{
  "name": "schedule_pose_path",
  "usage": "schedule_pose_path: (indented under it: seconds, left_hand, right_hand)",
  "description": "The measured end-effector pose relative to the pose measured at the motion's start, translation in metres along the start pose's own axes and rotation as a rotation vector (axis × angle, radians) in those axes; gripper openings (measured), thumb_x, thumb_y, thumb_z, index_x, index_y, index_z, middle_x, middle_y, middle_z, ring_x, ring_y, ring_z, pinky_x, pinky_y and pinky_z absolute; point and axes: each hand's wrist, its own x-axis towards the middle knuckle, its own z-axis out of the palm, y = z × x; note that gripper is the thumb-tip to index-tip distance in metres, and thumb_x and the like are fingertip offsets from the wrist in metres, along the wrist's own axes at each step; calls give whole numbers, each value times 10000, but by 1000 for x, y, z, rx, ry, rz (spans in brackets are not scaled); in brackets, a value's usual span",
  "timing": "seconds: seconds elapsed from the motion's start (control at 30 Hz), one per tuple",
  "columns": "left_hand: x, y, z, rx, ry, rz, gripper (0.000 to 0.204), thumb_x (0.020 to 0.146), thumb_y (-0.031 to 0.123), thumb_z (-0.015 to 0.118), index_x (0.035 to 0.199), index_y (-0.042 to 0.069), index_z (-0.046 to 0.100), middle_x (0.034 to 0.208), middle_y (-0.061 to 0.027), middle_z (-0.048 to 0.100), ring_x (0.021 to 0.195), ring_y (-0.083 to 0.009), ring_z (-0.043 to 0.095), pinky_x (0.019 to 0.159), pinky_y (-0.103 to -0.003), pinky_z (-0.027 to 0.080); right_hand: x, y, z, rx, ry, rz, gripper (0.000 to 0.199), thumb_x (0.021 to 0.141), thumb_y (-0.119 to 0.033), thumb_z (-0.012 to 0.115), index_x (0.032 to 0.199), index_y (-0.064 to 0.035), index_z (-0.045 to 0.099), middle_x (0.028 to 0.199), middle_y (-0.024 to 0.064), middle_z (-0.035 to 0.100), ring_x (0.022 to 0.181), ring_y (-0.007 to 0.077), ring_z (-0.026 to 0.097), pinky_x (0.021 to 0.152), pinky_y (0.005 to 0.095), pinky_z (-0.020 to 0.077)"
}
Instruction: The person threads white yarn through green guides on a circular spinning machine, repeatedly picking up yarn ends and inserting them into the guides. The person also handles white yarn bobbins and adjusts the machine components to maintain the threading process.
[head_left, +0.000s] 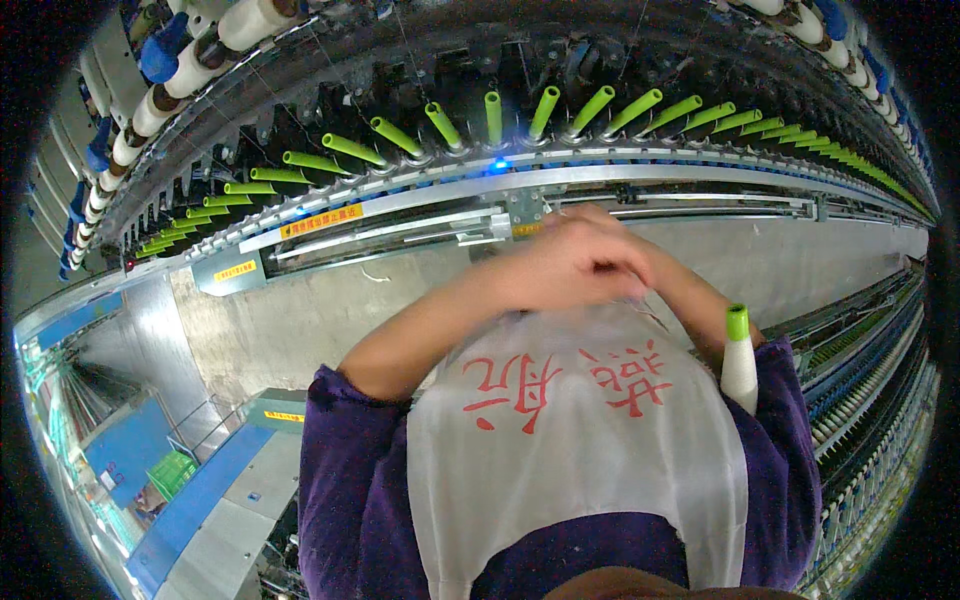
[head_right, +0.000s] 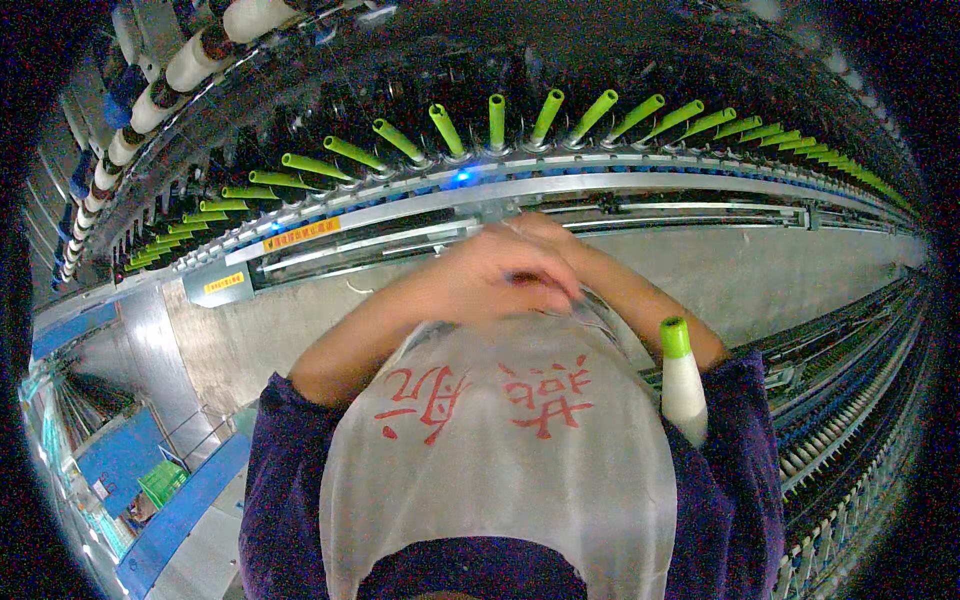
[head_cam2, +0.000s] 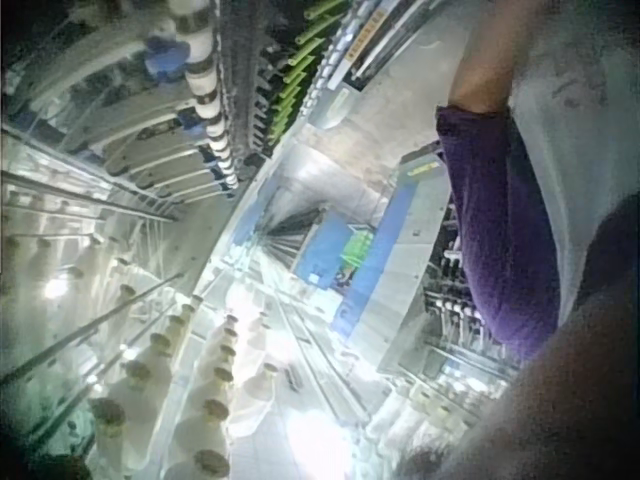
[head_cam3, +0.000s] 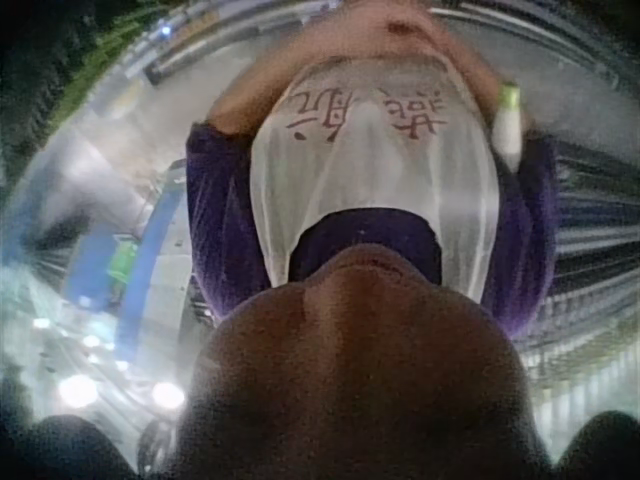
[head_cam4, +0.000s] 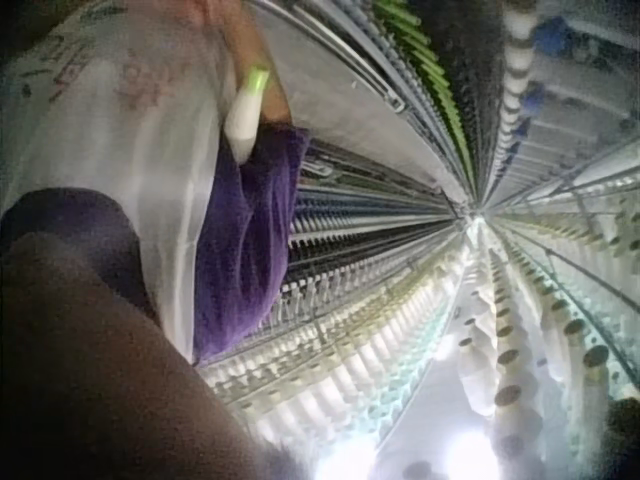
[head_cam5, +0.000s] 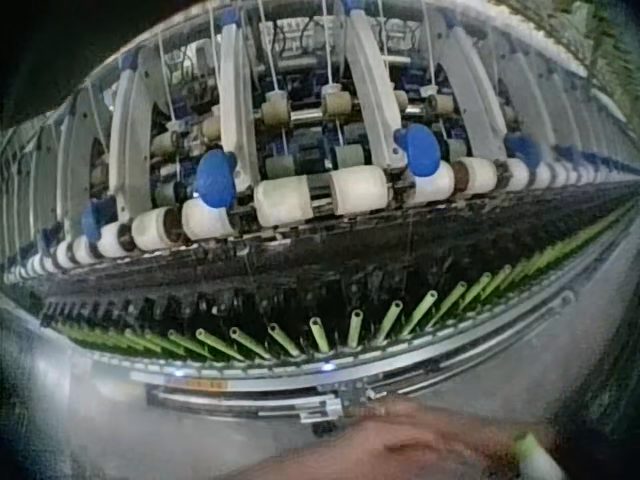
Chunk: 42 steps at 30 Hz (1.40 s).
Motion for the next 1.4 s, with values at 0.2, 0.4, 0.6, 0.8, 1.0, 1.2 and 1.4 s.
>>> schedule_pose_path:
  seconds: [0.2, 0.4, 0.6, 0.8, 1.0, 1.2, 1.4]
  left_hand:
    - [-41, -14, -32, -89, 91, -335, 91, 839, 93, 600, 897, 27, 628, 862, -27, 629, 781, -98, 566, 697, -228, 446]
    - [-65, -50, -47, -129, 209, -491, 161, 849, 175, 598, 892, 20, 610, 841, 0, 611, 782, -79, 536, 699, -233, 431]
    - [-69, -85, -44, 49, 470, -496, 174, 851, 193, 584, 891, 24, 592, 709, -12, 566, 644, -78, 469, 595, -239, 397]
    - [-55, -117, -33, 33, 594, -512, 125, 877, 139, 550, 862, 16, 570, 715, 11, 539, 680, -51, 461, 620, -199, 381]
    - [-106, -212, -49, 23, 703, -739, 214, 869, 235, 569, 824, 27, 595, 638, -2, 526, 581, -72, 460, 535, -213, 374]
    - [-101, -324, -57, -513, 993, -851, 227, 850, 229, 550, 731, 40, 596, 560, -12, 492, 461, -97, 436, 407, -266, 336]
    - [-112, -394, -52, -478, 935, -1296, 201, 814, 237, 578, 795, 40, 614, 661, -63, 614, 528, -164, 519, 488, -316, 416]
  right_hand:
    - [-33, 86, -22, -80, -49, 436, 353, 857, -348, 549, 1084, -78, 552, 1044, 132, 586, 913, 225, 588, 792, 361, 456]
    - [-55, 117, -37, -729, -192, 694, 507, 761, -223, 687, 1207, -106, 476, 1073, 75, 574, 848, 187, 574, 740, 310, 468]
    - [-14, 15, -12, 382, 184, 274, 356, 799, -51, 628, 1143, -58, 537, 926, 45, 590, 860, 134, 557, 779, 274, 468]
    - [4, -34, -10, 374, 15, 247, 189, 862, -87, 565, 1034, -16, 602, 856, 45, 608, 818, 127, 573, 791, 260, 457]
    - [-20, 10, -12, 457, 80, 393, 188, 898, -154, 526, 980, -12, 616, 862, 41, 620, 810, 124, 577, 788, 262, 456]
    - [-55, 35, -5, 524, 162, 586, 231, 903, -202, 527, 983, -1, 609, 907, 64, 623, 810, 140, 588, 809, 268, 456]
    - [-71, 34, -14, 364, 181, 638, 244, 893, -212, 546, 976, 9, 608, 912, 72, 625, 818, 145, 590, 804, 279, 463]
